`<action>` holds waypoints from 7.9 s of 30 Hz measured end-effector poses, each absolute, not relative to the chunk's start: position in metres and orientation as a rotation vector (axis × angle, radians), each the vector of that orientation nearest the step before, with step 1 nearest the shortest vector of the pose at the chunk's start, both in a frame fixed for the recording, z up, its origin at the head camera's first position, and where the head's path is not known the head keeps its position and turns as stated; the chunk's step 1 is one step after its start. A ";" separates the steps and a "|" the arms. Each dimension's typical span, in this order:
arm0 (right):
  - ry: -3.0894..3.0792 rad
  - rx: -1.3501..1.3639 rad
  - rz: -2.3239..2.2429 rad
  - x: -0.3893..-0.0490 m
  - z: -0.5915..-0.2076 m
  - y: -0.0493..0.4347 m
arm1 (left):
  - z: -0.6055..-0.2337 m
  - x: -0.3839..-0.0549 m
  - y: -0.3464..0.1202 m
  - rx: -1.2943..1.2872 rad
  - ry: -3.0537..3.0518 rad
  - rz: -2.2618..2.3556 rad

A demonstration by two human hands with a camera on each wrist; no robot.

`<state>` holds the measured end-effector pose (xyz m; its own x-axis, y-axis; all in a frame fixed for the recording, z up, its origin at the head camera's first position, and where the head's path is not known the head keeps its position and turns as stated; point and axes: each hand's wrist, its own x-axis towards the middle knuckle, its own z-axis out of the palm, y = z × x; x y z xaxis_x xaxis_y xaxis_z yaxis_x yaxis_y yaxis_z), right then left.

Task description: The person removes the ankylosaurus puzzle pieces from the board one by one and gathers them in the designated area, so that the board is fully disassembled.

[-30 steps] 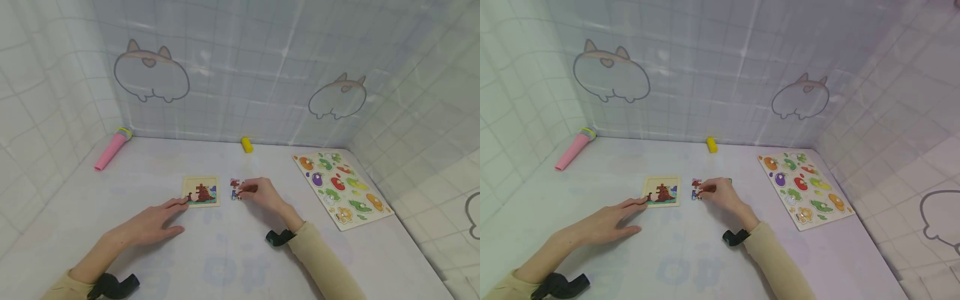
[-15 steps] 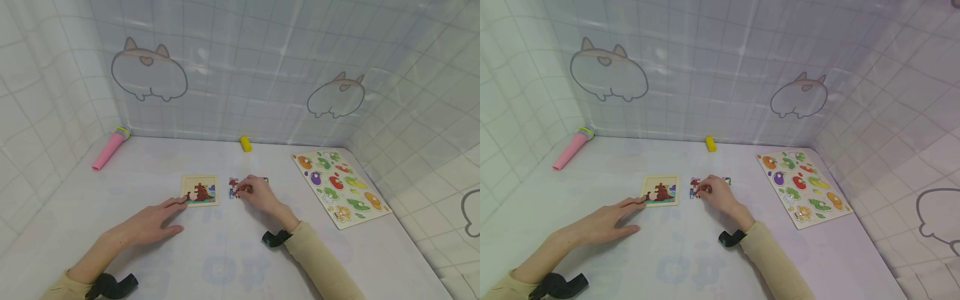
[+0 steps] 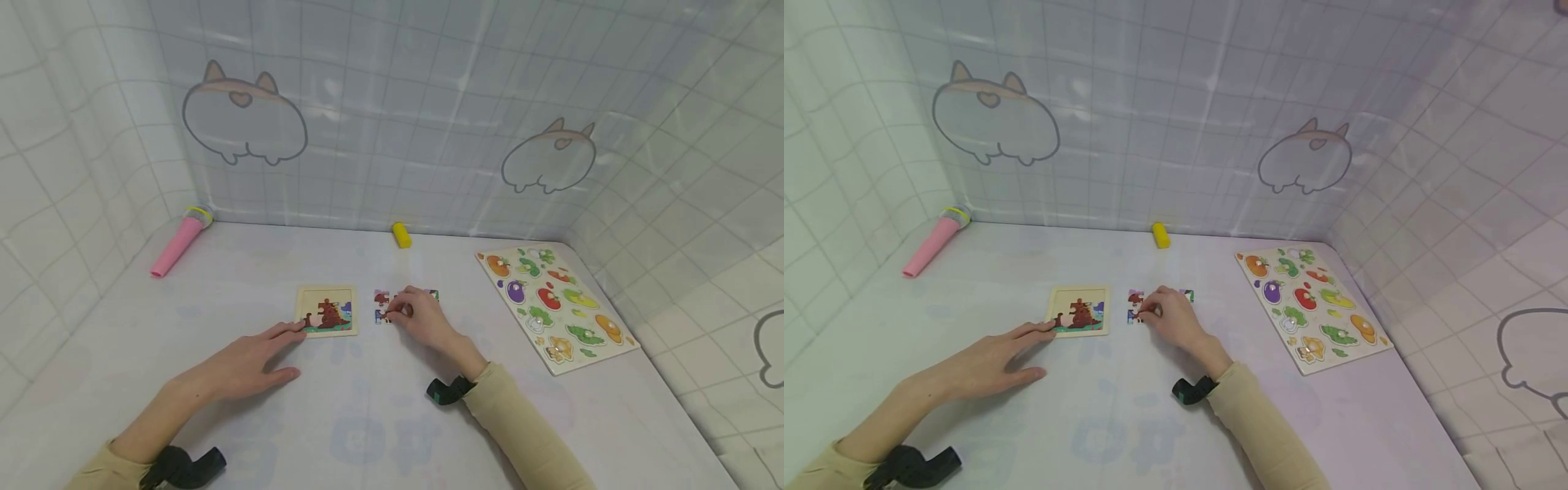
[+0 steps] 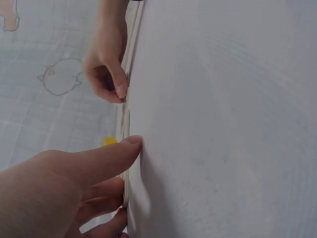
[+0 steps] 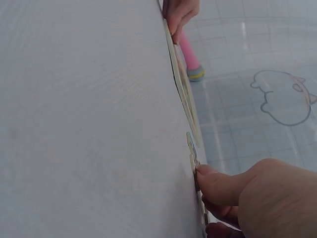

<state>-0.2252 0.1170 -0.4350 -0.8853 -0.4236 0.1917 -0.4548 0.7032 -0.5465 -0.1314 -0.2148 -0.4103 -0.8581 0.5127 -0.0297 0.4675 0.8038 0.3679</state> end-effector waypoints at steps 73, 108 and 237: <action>-2.778 1.057 0.925 -0.231 -0.399 0.035 | -0.420 -0.127 -0.209 0.789 2.901 0.500; -2.924 1.010 0.802 -0.225 -0.422 0.005 | -0.419 -0.130 -0.207 0.760 2.888 0.475; -2.835 0.689 1.032 -0.228 -0.433 0.153 | -0.422 -0.131 -0.208 0.777 2.890 0.467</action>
<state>-0.2284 0.1531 -0.4334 -0.8997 -0.3922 0.1917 -0.4237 0.6786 -0.6001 -0.1313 -0.2083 -0.4218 -0.8624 0.5054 -0.0288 0.4706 0.8213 0.3226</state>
